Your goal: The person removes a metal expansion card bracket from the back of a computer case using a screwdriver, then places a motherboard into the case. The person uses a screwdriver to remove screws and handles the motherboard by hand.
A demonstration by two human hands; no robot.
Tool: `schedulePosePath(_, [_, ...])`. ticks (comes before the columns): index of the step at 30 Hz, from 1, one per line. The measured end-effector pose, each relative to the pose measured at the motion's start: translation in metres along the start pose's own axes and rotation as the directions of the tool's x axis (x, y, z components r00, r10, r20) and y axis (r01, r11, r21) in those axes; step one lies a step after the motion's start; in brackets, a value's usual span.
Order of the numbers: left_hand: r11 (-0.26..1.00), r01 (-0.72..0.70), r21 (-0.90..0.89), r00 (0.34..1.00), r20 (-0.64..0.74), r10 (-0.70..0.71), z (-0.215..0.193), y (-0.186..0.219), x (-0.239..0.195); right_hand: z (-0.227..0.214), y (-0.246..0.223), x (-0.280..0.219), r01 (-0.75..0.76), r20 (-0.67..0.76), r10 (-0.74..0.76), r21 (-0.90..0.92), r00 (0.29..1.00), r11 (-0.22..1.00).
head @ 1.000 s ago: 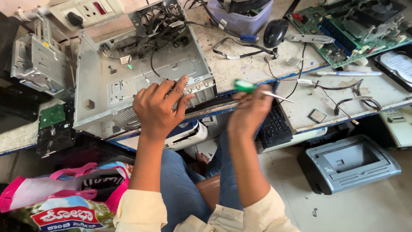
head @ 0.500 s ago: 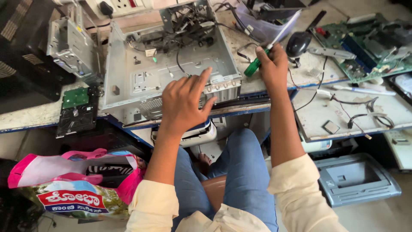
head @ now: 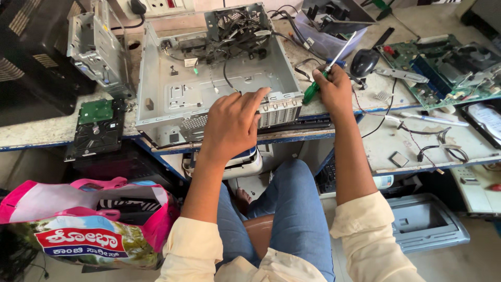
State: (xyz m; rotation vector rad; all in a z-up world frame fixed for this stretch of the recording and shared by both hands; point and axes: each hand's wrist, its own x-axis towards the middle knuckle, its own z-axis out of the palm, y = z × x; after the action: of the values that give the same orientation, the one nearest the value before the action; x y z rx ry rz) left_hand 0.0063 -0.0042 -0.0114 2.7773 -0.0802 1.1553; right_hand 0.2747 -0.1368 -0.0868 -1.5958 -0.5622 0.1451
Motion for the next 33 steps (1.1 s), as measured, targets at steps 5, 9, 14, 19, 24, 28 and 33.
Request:
schedulePosePath(5, [0.999,0.044,0.016,0.998,0.035,-0.044,0.002,0.000,0.000,-0.001,0.007,0.004,0.052,-0.006,-0.052,-0.050,0.999,0.997])
schedulePosePath(9, [1.000,-0.006,0.009,1.000,-0.012,0.006,0.002,0.001,0.001,-0.001,0.007,0.009,0.111,-0.006,-0.114,-0.188,0.993,0.976])
schedulePosePath(14, [0.999,-0.016,0.033,1.000,-0.015,0.016,-0.001,0.004,0.001,0.001,0.001,0.012,0.051,-0.013,-0.061,-0.388,0.998,0.920])
schedulePosePath(19, [0.997,-0.065,0.051,0.997,-0.025,0.067,-0.002,0.003,0.001,0.001,0.000,0.014,0.090,0.005,-0.095,-0.394,0.995,0.915])
schedulePosePath(24, [0.999,0.024,-0.030,1.000,0.004,-0.023,0.001,0.004,0.001,0.001,0.000,0.013,0.087,0.010,-0.091,-0.418,0.996,0.904])
schedulePosePath(28, [0.999,0.032,-0.018,0.999,-0.015,-0.032,0.002,0.005,0.002,0.002,-0.003,0.009,0.086,0.015,-0.086,-0.373,0.996,0.924])
schedulePosePath(33, [0.998,-0.051,0.035,0.997,-0.047,0.053,-0.006,0.008,-0.001,0.003,-0.008,0.006,0.059,0.012,-0.058,-0.346,0.998,0.936])
